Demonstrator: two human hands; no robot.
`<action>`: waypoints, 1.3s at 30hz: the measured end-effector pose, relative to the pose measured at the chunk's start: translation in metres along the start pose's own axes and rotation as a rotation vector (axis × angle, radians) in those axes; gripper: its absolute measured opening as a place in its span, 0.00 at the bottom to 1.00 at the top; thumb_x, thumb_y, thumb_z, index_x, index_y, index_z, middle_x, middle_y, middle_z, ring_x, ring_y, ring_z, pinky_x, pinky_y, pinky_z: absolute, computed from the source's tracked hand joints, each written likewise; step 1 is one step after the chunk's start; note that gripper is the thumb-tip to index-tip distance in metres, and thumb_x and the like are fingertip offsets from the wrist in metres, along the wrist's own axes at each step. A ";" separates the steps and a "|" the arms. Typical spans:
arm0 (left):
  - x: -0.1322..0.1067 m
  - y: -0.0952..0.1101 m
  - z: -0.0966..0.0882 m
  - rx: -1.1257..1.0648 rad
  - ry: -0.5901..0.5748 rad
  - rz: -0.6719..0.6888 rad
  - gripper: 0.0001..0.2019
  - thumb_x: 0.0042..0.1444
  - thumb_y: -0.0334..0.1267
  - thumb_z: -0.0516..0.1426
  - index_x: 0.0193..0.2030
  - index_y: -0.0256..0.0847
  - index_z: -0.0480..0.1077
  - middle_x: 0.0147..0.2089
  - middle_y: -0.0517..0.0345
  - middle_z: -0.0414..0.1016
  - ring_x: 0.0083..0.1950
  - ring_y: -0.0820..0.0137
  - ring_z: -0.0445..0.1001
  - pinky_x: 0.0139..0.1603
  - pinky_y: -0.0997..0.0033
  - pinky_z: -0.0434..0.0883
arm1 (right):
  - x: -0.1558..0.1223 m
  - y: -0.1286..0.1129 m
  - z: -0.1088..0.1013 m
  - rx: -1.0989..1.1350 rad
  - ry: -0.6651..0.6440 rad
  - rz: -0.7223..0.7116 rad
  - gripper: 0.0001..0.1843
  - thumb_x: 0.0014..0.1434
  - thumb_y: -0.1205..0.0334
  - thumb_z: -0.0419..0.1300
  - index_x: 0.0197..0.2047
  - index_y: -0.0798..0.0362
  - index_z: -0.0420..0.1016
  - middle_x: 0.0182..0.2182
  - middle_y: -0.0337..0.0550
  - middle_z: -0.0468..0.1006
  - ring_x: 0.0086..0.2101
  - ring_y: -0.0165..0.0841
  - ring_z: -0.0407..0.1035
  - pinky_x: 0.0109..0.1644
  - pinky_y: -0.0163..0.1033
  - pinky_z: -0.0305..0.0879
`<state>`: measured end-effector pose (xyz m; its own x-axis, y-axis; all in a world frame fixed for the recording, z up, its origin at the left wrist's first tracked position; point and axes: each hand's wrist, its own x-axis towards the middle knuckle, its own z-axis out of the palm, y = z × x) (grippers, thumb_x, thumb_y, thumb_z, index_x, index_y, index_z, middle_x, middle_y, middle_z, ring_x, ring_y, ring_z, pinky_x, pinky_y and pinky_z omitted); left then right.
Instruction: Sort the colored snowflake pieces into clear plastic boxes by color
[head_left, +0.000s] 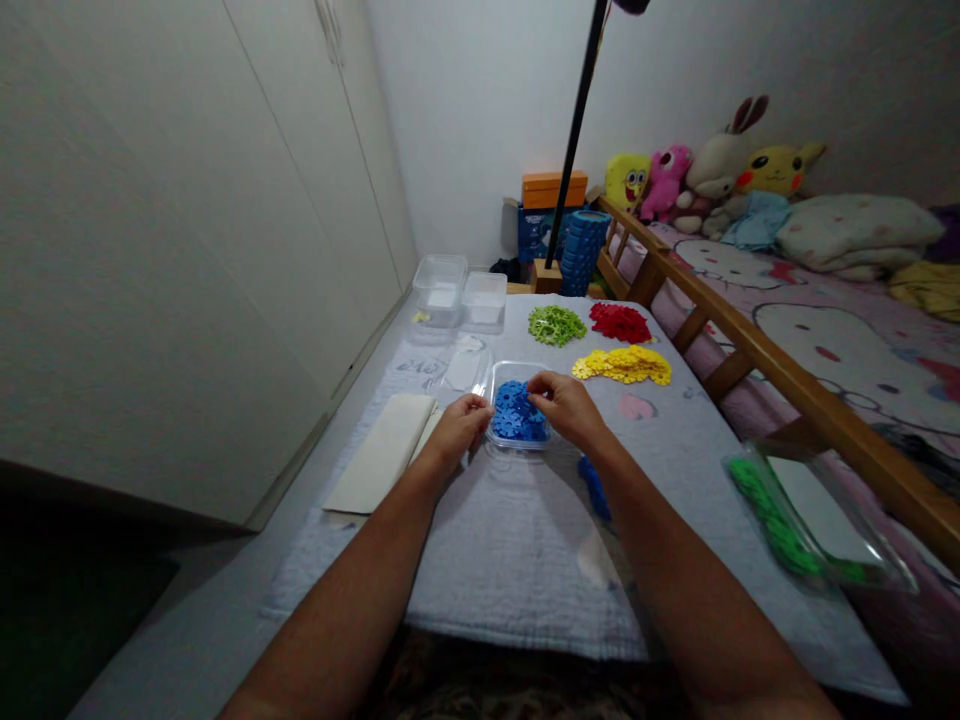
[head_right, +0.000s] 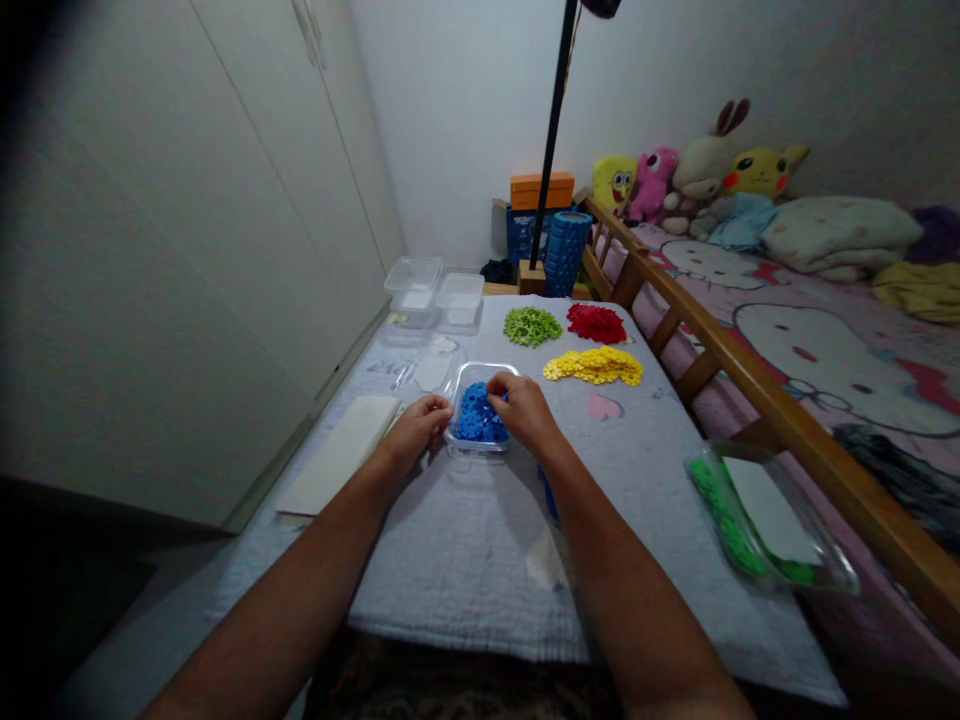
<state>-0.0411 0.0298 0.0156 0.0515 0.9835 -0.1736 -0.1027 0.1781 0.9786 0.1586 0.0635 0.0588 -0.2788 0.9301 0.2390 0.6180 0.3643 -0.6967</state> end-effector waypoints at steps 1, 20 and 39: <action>0.000 0.000 0.000 -0.004 -0.001 0.000 0.11 0.47 0.43 0.61 0.31 0.41 0.65 0.19 0.69 0.61 0.16 0.80 0.56 0.17 0.79 0.51 | 0.001 0.001 0.002 -0.029 0.020 0.009 0.05 0.54 0.68 0.61 0.35 0.51 0.77 0.34 0.41 0.80 0.33 0.33 0.70 0.43 0.39 0.65; -0.006 0.008 0.003 0.004 0.023 -0.021 0.11 0.45 0.42 0.62 0.31 0.41 0.65 0.19 0.69 0.61 0.16 0.80 0.55 0.16 0.79 0.51 | -0.076 0.079 -0.064 -0.094 -0.326 0.314 0.08 0.46 0.63 0.65 0.32 0.52 0.73 0.28 0.39 0.75 0.31 0.33 0.68 0.35 0.37 0.61; -0.002 0.004 0.000 0.003 0.016 -0.025 0.11 0.45 0.43 0.62 0.31 0.41 0.65 0.19 0.69 0.61 0.16 0.80 0.56 0.16 0.79 0.52 | -0.023 -0.001 -0.032 0.019 -0.007 0.014 0.03 0.57 0.63 0.60 0.31 0.50 0.73 0.28 0.39 0.77 0.31 0.32 0.69 0.39 0.37 0.63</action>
<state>-0.0412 0.0285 0.0196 0.0380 0.9791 -0.2000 -0.0989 0.2028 0.9742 0.1882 0.0431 0.0753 -0.2755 0.9347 0.2248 0.6079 0.3505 -0.7125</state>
